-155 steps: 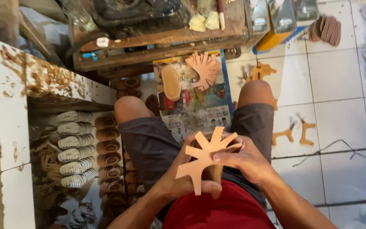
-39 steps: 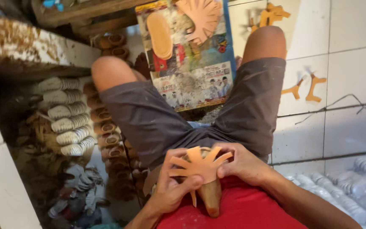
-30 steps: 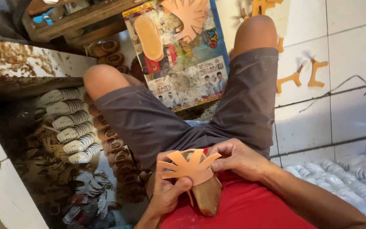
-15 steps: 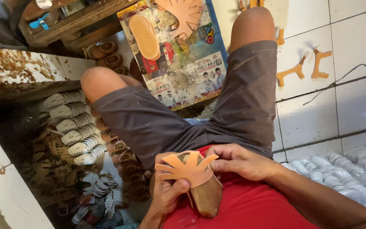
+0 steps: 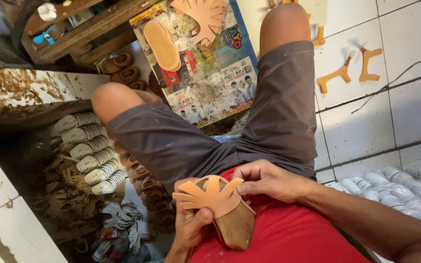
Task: The person assembles a slipper by hand, placing a star-shaped upper onto a wooden last and then attaching a strap piece. The person repeats the process for a second slipper, pressing the components together and placing the finished slipper on a nearby shelf.
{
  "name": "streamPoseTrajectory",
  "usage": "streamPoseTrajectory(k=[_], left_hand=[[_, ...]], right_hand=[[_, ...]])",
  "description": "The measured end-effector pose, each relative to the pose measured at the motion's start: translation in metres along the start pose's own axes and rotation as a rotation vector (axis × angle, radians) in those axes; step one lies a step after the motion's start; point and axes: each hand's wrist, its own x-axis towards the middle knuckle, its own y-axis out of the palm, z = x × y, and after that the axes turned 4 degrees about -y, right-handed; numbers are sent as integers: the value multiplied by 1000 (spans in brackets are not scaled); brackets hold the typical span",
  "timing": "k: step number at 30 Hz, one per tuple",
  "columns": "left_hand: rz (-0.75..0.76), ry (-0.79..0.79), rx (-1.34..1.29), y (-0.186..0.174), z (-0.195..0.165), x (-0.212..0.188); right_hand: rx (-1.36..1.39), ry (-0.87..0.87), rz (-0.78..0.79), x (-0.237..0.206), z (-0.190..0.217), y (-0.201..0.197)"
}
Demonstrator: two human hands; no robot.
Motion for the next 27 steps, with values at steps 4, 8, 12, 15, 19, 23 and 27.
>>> streamPoseTrajectory(k=[4,8,12,15,19,23,27], left_hand=[[-3,-8,72,-4,-3,-4],[28,30,114,-3,-7,-6],[105,44,53,-6,-5,-6],[44,6,79,-11,-2,-11],[34,51,139,-15,0,-17],[203,137,112,-4,-11,-10],[354,189,172,15,-37,7]], right_hand=[[28,21,-73,2,0,3],[132,122,-55,6,2,1],[128,180,40,16,1,-8],[155,267,104,24,-5,-19],[160,317,193,34,-17,-31],[110,315,432,49,-18,-27],[-32,117,430,44,9,-6]])
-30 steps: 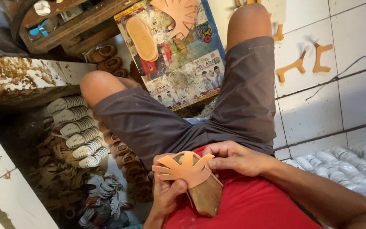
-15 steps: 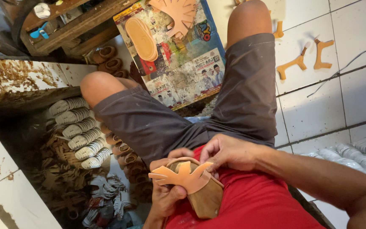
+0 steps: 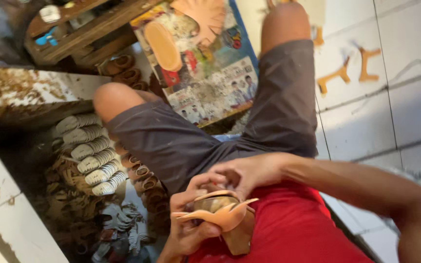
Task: The person assembles a slipper by hand, placing a star-shaped upper onto a wooden last and then attaching a strap piece. The person repeats the process for a second slipper, pressing the components together and placing the finished slipper on a nearby shelf.
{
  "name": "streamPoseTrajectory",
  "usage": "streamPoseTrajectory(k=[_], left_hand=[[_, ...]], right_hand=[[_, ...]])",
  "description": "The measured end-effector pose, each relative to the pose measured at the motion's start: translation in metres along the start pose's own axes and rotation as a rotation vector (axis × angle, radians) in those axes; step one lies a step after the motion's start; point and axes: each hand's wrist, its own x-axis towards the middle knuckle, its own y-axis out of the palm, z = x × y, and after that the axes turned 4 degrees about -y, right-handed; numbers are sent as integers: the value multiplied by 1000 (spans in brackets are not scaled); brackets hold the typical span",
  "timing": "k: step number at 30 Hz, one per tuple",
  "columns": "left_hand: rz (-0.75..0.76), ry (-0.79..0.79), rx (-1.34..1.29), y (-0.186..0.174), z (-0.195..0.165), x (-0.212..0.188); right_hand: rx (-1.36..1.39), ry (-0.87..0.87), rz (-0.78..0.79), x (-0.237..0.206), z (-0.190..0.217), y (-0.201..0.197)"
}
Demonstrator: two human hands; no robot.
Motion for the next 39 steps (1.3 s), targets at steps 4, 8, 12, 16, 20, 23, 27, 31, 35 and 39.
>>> streamPoseTrajectory(k=[4,8,12,16,20,23,27,31,35,39], left_hand=[[-87,-93,190,9,-28,14],[-152,-369,-4,13,-39,26],[-111,-432,-25,14,-43,35],[-64,-472,9,10,-51,41],[67,-497,-140,-4,-54,46],[-72,-299,71,0,-42,47],[-206,-424,28,7,-23,34],[-235,-436,-166,0,-13,22],[-203,-411,-233,-14,1,21],[-164,-436,-332,-23,25,18]], right_hand=[[-77,-173,-535,-32,26,48],[-156,-253,-696,-38,29,84],[-258,-154,-741,-27,26,86],[-159,-161,-821,-22,17,80],[-214,-275,-767,-26,13,78],[-196,-371,-757,-27,13,81],[-160,-401,-772,-35,10,84],[-134,-401,-794,-45,-3,75],[-127,-445,-843,-50,-16,63],[-39,-433,-848,-47,-18,61]])
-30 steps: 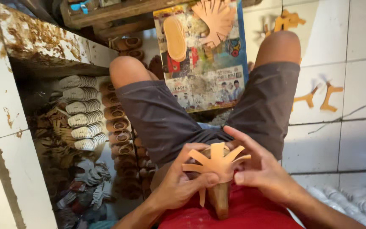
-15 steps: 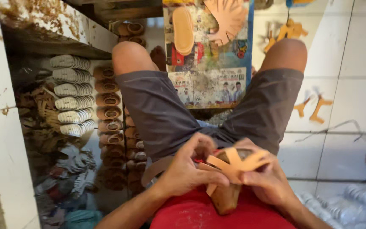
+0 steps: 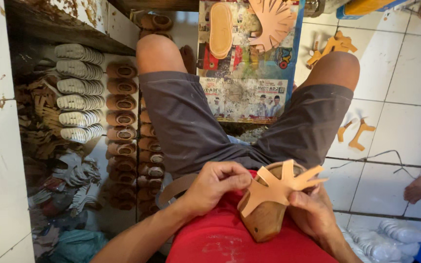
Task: The person assembles a slipper by hand, placing a star-shaped upper onto a wooden last and then attaching a strap piece. The person repeats the process for a second slipper, pressing the components together and placing the finished slipper on a nearby shelf.
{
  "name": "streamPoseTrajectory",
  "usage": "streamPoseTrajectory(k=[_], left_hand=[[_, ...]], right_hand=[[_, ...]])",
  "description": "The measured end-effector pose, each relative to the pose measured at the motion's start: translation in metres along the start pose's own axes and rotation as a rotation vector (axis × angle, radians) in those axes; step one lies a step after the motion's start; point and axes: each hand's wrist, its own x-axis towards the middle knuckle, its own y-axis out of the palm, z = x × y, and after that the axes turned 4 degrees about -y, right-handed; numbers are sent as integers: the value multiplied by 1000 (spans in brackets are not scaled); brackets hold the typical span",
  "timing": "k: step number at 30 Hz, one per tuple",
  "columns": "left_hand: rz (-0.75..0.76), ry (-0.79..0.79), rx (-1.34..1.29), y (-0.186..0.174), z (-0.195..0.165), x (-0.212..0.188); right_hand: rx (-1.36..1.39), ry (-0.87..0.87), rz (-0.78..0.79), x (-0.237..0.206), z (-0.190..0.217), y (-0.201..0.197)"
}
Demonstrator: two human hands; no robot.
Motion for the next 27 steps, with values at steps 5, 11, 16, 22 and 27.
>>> streamPoseTrajectory(k=[5,11,16,22,27], left_hand=[[59,-37,-352,-9,16,20],[-8,19,-407,-5,6,38],[-57,19,-381,4,-1,43],[-112,108,92,18,-5,14],[-61,27,175,29,-9,0]], right_hand=[[0,6,-60,19,12,20],[-37,36,-13,49,36,43],[-74,-9,74,51,37,37],[127,145,106,27,22,0],[159,139,92,9,-3,-23]])
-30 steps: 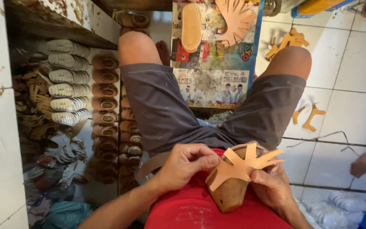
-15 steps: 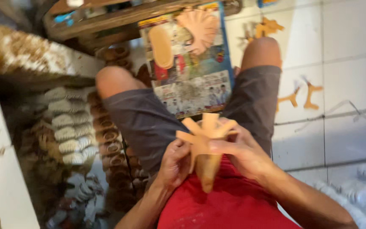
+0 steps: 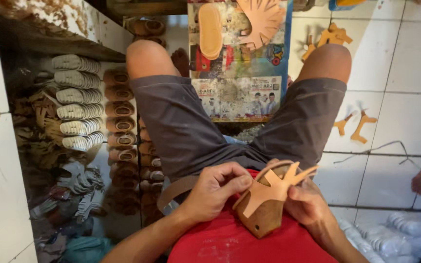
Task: The person assembles a slipper by hand, placing a star-shaped upper onto a wooden last and then attaching a strap piece. The person repeats the process for a second slipper, pressing the components together and placing the finished slipper on a nearby shelf.
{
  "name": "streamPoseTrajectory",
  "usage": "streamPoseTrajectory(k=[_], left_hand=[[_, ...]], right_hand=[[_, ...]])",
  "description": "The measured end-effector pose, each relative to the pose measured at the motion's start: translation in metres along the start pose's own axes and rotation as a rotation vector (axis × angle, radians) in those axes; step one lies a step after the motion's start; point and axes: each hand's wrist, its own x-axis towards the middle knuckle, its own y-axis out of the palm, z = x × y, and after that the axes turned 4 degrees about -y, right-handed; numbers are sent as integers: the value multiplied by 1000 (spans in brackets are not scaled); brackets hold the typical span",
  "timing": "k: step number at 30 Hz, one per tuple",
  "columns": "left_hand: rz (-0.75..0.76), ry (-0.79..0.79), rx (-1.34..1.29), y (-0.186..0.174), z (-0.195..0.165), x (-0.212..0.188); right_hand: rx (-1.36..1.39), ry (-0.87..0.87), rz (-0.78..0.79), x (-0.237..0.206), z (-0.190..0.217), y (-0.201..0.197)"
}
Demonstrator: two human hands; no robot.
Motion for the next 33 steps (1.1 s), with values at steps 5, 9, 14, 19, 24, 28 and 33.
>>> streamPoseTrajectory(k=[5,9,14,19,24,28,33], left_hand=[[41,14,-2,1,-1,-2],[68,91,12,4,-2,-4],[356,19,-134,-4,-14,13],[908,-192,-490,11,-25,61],[408,-85,-138,6,-54,29],[36,31,22,16,-49,-1],[-155,34,93,28,-44,-6]], right_hand=[[-27,-41,31,-3,-8,-9],[-103,-132,26,-10,-6,-8],[-202,-201,129,-19,1,-14],[-296,-177,257,-18,13,-11],[-509,-115,9,-18,31,22],[-669,-142,28,-2,38,53],[-927,-162,145,10,61,75]])
